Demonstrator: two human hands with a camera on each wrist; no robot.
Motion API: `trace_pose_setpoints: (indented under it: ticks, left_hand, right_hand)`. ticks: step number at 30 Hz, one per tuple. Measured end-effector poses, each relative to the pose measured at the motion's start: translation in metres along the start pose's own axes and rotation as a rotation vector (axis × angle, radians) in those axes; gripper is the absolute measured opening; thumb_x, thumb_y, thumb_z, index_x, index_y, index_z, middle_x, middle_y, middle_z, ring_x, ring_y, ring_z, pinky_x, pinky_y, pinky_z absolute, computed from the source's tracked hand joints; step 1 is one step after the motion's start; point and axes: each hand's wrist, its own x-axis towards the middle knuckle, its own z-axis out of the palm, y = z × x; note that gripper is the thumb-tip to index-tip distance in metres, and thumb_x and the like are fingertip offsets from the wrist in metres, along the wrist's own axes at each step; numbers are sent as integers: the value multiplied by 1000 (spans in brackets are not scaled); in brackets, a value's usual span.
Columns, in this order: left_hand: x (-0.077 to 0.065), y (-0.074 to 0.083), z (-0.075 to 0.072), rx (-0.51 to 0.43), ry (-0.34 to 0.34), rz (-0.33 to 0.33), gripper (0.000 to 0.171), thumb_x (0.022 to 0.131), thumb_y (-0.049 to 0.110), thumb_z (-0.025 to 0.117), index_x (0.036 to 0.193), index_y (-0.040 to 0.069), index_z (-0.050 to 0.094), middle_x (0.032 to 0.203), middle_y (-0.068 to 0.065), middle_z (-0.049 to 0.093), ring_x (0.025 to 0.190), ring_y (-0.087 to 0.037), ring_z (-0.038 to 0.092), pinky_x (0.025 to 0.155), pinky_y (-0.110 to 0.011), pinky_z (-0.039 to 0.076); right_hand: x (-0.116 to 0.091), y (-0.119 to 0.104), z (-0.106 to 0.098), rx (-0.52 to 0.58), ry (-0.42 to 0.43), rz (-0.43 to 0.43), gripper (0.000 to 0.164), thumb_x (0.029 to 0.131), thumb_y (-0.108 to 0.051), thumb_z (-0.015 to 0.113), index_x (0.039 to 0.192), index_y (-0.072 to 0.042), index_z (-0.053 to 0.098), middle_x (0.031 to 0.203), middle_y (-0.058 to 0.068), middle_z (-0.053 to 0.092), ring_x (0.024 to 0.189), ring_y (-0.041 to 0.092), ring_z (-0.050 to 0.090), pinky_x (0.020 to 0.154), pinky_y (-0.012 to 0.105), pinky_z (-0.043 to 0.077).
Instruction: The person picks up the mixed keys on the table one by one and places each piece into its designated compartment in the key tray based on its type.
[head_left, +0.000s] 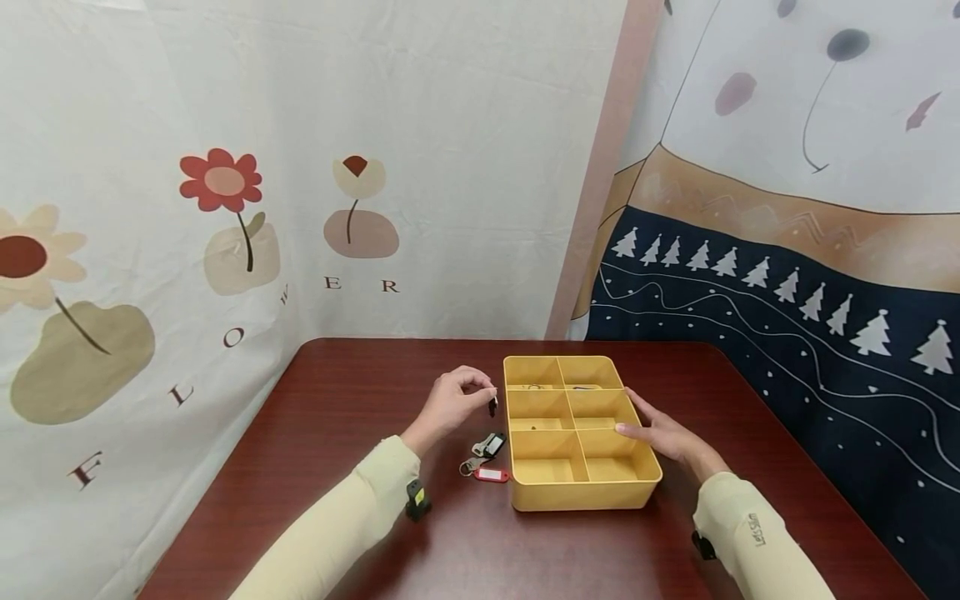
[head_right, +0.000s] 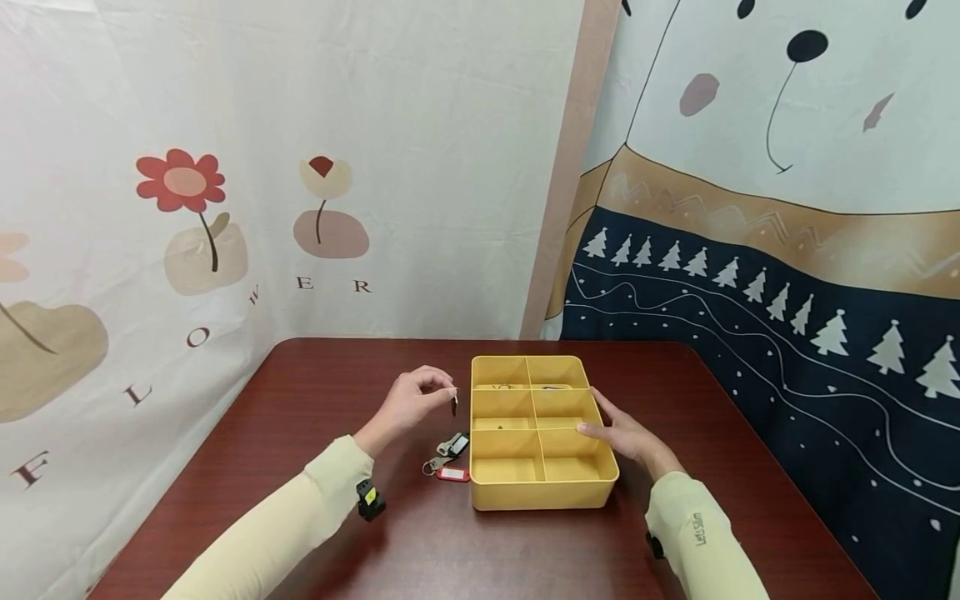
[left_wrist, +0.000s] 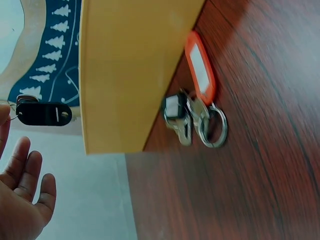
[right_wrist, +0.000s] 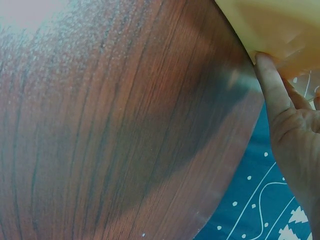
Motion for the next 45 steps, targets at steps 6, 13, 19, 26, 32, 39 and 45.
trace_pose_setpoints:
  ticks: [6,13,19,26,32,39,45]
  left_hand:
    - [-1,11,8,-40,-35,32,7,87,13,74,85,6,74,97,-2,68,92,-18,61,81,-32,48]
    - [-2,24,23,-89,-86,29,4,86,9,74,83,7,74,100,-6,68,91,-14,59,77,-26,46]
    - [-4,33,34,-86,-135,24,4,87,13,75,83,11,75,98,2,67,83,-13,55,71,-24,43]
    - [-7,36,46,-96,-163,51,6,87,14,75,82,11,74,99,3,69,108,-18,60,91,-45,46]
    - [-10,36,55,-115,-193,45,5,87,12,75,82,10,74,96,3,69,106,-18,59,93,-51,44]
    - [-12,35,63,-88,-224,42,6,86,12,76,80,12,75,93,7,68,100,-13,60,92,-49,46]
    - [-13,34,67,-97,-244,42,6,85,10,76,79,10,74,93,6,67,94,-11,59,90,-48,47]
  right_hand:
    - [0,-1,0,-6,-11,-11,89,97,-30,64,160,-15,3,161,26,12,143,45,21,111,61,24]
    - [2,0,0,-14,-2,5,90,97,-32,64,160,-15,3,161,24,11,143,44,19,112,62,21]
    - [2,0,0,-19,3,16,90,96,-33,64,160,-15,3,162,24,10,144,44,16,112,63,18]
    - [1,0,1,-25,0,6,90,97,-33,64,160,-15,3,161,25,12,143,45,19,112,63,20]
    - [1,0,0,-28,3,3,91,96,-35,65,160,-15,4,161,25,13,143,44,20,112,62,20]
    - [0,0,0,-34,0,3,90,97,-33,64,160,-15,3,161,25,13,143,45,20,112,63,20]
    - [0,-1,0,-42,0,16,92,96,-38,65,160,-15,3,161,25,11,144,45,18,112,64,17]
